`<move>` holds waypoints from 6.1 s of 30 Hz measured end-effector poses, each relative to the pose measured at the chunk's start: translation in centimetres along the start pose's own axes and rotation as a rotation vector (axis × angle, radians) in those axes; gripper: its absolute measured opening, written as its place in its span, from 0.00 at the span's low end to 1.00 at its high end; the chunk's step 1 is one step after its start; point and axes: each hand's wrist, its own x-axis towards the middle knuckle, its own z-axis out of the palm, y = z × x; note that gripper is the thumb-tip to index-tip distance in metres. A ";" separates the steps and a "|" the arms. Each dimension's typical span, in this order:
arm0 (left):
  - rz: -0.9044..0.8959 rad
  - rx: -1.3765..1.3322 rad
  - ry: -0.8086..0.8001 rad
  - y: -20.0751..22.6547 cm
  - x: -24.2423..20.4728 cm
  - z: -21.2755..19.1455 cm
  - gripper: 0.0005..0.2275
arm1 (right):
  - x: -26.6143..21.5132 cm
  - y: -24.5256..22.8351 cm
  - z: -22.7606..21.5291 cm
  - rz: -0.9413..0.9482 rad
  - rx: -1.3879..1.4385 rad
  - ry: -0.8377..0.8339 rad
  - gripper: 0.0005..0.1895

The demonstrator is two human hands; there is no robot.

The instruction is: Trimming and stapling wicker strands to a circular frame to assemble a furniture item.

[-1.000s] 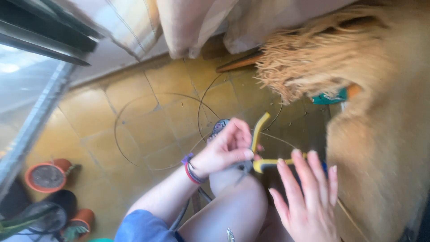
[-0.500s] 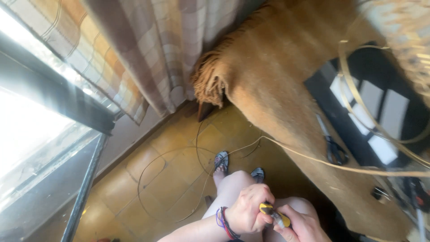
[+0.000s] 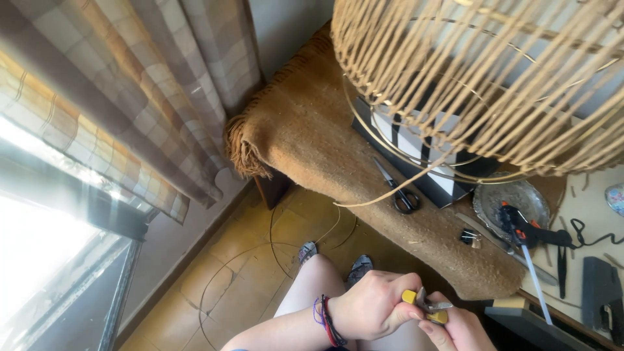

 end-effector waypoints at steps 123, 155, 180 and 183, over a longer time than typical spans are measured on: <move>-0.142 -0.974 0.551 -7.1 13.6 0.3 0.10 | 6.6 -5.0 -9.0 -0.158 0.211 0.175 0.18; 0.095 0.216 0.512 -3.2 13.2 -5.7 0.08 | 5.6 -11.0 -10.5 -0.060 -0.876 0.478 0.18; 0.033 0.289 0.060 -13.4 13.4 10.0 0.14 | 2.2 5.7 -3.4 0.100 0.877 0.200 0.07; 0.073 0.654 -0.082 -18.3 13.7 13.3 0.15 | 0.9 7.4 -4.4 0.328 1.075 0.276 0.25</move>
